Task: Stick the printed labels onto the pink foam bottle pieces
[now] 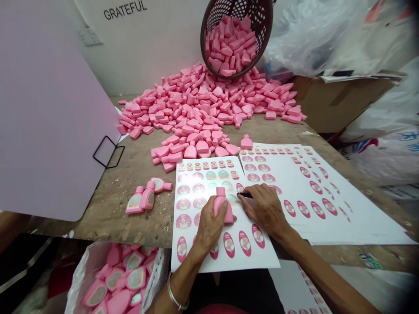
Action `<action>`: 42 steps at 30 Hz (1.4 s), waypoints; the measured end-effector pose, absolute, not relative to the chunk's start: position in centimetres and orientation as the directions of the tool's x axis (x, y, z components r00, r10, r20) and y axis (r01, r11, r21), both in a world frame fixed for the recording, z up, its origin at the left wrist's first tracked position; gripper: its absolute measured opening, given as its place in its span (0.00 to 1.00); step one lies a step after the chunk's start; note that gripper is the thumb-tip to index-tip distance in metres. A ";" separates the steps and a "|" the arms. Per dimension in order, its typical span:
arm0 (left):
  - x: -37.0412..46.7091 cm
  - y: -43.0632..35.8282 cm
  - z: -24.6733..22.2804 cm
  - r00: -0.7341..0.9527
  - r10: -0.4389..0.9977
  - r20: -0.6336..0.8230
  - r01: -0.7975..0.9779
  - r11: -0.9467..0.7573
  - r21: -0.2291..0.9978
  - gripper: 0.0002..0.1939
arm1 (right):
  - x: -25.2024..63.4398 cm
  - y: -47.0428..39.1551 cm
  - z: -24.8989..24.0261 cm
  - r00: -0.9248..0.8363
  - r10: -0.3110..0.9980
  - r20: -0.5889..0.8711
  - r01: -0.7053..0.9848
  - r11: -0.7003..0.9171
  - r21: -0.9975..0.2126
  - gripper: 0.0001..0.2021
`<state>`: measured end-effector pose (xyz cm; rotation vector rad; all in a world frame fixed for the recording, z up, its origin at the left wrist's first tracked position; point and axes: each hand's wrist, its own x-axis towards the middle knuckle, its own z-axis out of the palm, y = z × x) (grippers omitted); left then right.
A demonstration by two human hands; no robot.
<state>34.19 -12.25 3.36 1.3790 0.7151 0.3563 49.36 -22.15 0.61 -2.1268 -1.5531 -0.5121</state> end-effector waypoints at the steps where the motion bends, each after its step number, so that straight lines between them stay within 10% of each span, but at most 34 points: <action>1: 34.2 -12.2 3.3 0.742 0.621 -0.253 0.176 0.184 0.967 0.21 | 49.4 -22.1 0.5 0.314 0.787 0.531 0.949 -0.276 -0.152 0.07; 15: 33.8 -12.1 3.2 0.734 0.613 -0.294 -0.047 0.477 0.878 0.27 | 48.1 -22.0 4.1 0.709 0.700 0.084 0.346 -0.242 -0.907 0.15; 35: 32.3 -11.9 5.7 0.787 0.534 -0.310 -0.176 0.674 0.717 0.30 | 43.6 -20.7 6.2 0.641 0.752 0.154 0.404 -0.160 -0.901 0.11; 42: 31.7 -11.7 5.9 0.829 0.520 -0.207 -0.191 0.611 0.768 0.21 | 44.0 -20.8 6.0 0.516 0.767 0.382 0.669 -0.083 -0.738 0.10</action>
